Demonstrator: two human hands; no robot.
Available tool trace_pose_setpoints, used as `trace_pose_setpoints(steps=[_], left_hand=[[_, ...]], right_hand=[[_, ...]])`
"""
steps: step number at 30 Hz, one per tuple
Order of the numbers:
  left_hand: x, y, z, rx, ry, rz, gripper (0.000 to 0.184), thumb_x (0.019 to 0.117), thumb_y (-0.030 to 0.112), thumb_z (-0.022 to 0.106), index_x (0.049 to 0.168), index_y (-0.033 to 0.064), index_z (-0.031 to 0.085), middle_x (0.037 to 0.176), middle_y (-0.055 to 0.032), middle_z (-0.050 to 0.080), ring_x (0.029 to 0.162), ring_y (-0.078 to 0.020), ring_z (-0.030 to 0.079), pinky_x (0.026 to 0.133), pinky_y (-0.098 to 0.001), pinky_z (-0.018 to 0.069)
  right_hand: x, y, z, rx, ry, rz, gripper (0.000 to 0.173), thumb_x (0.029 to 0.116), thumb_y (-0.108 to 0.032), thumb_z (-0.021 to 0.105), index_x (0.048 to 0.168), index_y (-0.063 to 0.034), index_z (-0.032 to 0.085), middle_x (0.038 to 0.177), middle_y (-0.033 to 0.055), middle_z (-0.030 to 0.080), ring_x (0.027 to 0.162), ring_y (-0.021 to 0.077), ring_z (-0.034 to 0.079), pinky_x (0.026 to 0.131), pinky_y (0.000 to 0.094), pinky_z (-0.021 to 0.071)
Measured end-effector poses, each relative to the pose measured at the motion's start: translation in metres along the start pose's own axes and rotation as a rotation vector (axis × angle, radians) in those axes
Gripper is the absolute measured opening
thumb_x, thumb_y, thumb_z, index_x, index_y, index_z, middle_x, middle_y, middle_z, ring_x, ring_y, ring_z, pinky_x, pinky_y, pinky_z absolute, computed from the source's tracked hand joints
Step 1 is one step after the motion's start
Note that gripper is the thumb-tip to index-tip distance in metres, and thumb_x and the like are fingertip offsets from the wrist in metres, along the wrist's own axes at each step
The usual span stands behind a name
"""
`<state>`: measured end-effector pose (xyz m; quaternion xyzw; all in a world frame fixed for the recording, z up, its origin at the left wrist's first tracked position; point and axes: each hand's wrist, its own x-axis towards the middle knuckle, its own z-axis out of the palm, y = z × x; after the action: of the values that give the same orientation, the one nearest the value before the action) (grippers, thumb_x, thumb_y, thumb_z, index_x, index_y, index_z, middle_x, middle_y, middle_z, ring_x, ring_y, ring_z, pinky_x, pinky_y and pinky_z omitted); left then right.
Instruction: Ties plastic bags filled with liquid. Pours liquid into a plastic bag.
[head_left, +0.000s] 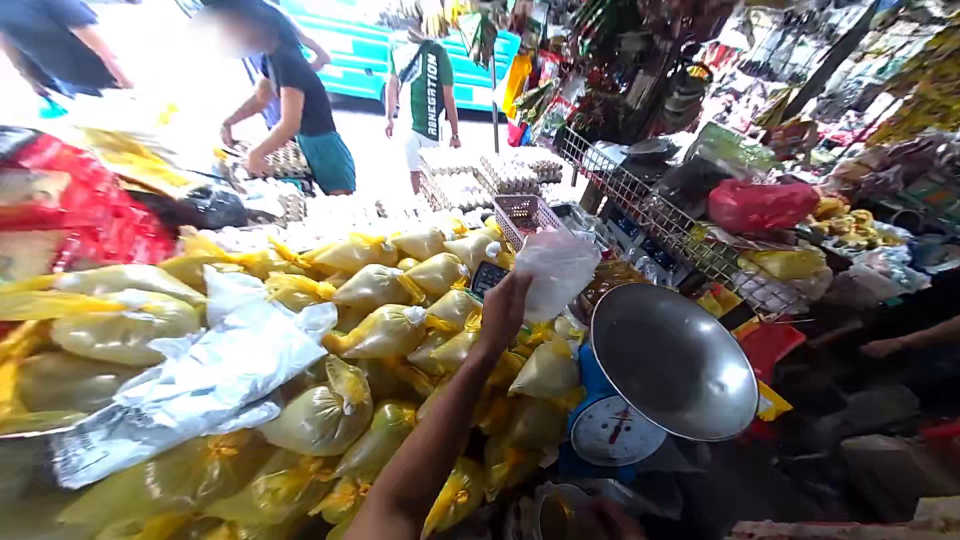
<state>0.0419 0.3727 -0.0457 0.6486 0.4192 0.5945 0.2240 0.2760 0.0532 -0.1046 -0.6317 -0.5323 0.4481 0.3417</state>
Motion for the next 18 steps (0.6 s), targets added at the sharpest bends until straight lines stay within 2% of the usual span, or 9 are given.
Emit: trace_pose_setpoints(steps=[2, 4, 6, 7, 9, 11, 15, 16, 18], left_hand=[[-0.046, 0.025, -0.028, -0.046, 0.049, 0.037, 0.032, 0.109, 0.031, 0.048, 0.105, 0.0051, 0.066, 0.079, -0.0061, 0.065, 0.069, -0.0159, 0.064, 0.066, -0.0394, 0.0576], [-0.097, 0.06, -0.052, -0.151, 0.039, 0.075, 0.028, 0.1083, 0.02, 0.05, 0.109, -0.0009, 0.068, 0.087, -0.0051, 0.072, 0.08, -0.0104, 0.07, 0.077, -0.0336, 0.0616], [-0.142, 0.094, -0.068, -0.248, 0.027, 0.108, 0.026, 0.1087, 0.016, 0.048, 0.106, -0.0009, 0.068, 0.09, -0.0025, 0.073, 0.083, -0.0072, 0.071, 0.078, -0.03, 0.0619], [-0.161, 0.108, -0.073, -0.282, 0.032, 0.11, 0.025, 0.1089, 0.016, 0.048, 0.106, 0.001, 0.068, 0.091, -0.0003, 0.073, 0.084, -0.0055, 0.07, 0.079, -0.0286, 0.0614], [-0.194, 0.128, -0.086, -0.342, 0.041, 0.073, 0.025, 0.1089, 0.019, 0.049, 0.109, 0.0059, 0.07, 0.099, 0.0023, 0.074, 0.091, -0.0052, 0.07, 0.084, -0.0287, 0.0607], [-0.22, 0.136, -0.104, -0.517, -0.044, -0.02, 0.032, 0.1081, 0.03, 0.051, 0.122, 0.0081, 0.069, 0.114, -0.0015, 0.073, 0.104, -0.0112, 0.069, 0.093, -0.0343, 0.0585], [-0.24, 0.158, -0.138, -0.856, -0.226, -0.282, 0.069, 0.0876, 0.076, 0.055, 0.129, 0.0217, 0.068, 0.12, -0.0008, 0.073, 0.108, -0.0147, 0.07, 0.09, -0.0378, 0.0597], [-0.24, 0.163, -0.144, -0.852, -0.251, -0.328, 0.074, 0.0853, 0.078, 0.055, 0.129, 0.0202, 0.069, 0.12, -0.0018, 0.074, 0.108, -0.0152, 0.071, 0.09, -0.0376, 0.06], [-0.237, 0.173, -0.148, -0.746, -0.315, -0.422, 0.062, 0.0887, 0.07, 0.06, 0.12, 0.0174, 0.072, 0.112, 0.0001, 0.074, 0.102, -0.0109, 0.07, 0.088, -0.0328, 0.0591]], right_hand=[[0.027, -0.024, 0.01, 0.087, 0.034, -0.249, 0.034, 0.1002, -0.022, 0.064, 0.127, -0.0001, 0.063, 0.117, 0.011, 0.071, 0.106, 0.0211, 0.07, 0.091, 0.0415, 0.0614], [0.048, -0.057, 0.019, 0.158, 0.045, -0.43, 0.067, 0.0973, -0.033, 0.068, 0.151, -0.0013, 0.043, 0.148, 0.0142, 0.054, 0.133, 0.0248, 0.057, 0.104, 0.0429, 0.0562], [0.06, -0.089, 0.027, 0.273, 0.012, -0.521, 0.084, 0.0951, -0.038, 0.07, 0.158, -0.0011, 0.029, 0.158, 0.0138, 0.042, 0.142, 0.0233, 0.047, 0.111, 0.0406, 0.0507], [0.059, -0.102, 0.031, 0.379, -0.011, -0.53, 0.078, 0.095, -0.033, 0.071, 0.155, 0.0007, 0.034, 0.152, 0.0124, 0.049, 0.137, 0.0199, 0.052, 0.109, 0.0375, 0.0512], [0.052, -0.119, 0.035, 0.573, -0.052, -0.492, 0.046, 0.0943, -0.017, 0.072, 0.133, 0.0022, 0.057, 0.123, 0.0072, 0.069, 0.113, 0.0142, 0.067, 0.099, 0.0351, 0.0577], [0.046, -0.125, 0.031, 0.609, -0.159, -0.484, 0.024, 0.0942, -0.013, 0.072, 0.114, -0.0009, 0.069, 0.104, 0.0044, 0.075, 0.098, 0.0137, 0.072, 0.091, 0.0363, 0.0613], [0.049, -0.125, 0.003, 0.4, -0.518, -0.587, 0.018, 0.098, -0.017, 0.068, 0.109, -0.0024, 0.071, 0.099, 0.002, 0.075, 0.093, 0.0102, 0.071, 0.089, 0.0328, 0.0601], [0.052, -0.126, -0.005, 0.313, -0.592, -0.618, 0.019, 0.0987, -0.018, 0.067, 0.108, -0.0018, 0.071, 0.099, 0.0017, 0.074, 0.093, 0.009, 0.07, 0.088, 0.0314, 0.0598], [0.058, -0.127, -0.018, 0.117, -0.69, -0.672, 0.021, 0.0994, -0.022, 0.066, 0.105, -0.0019, 0.071, 0.1, 0.0018, 0.073, 0.094, 0.0076, 0.069, 0.089, 0.0296, 0.0588]])
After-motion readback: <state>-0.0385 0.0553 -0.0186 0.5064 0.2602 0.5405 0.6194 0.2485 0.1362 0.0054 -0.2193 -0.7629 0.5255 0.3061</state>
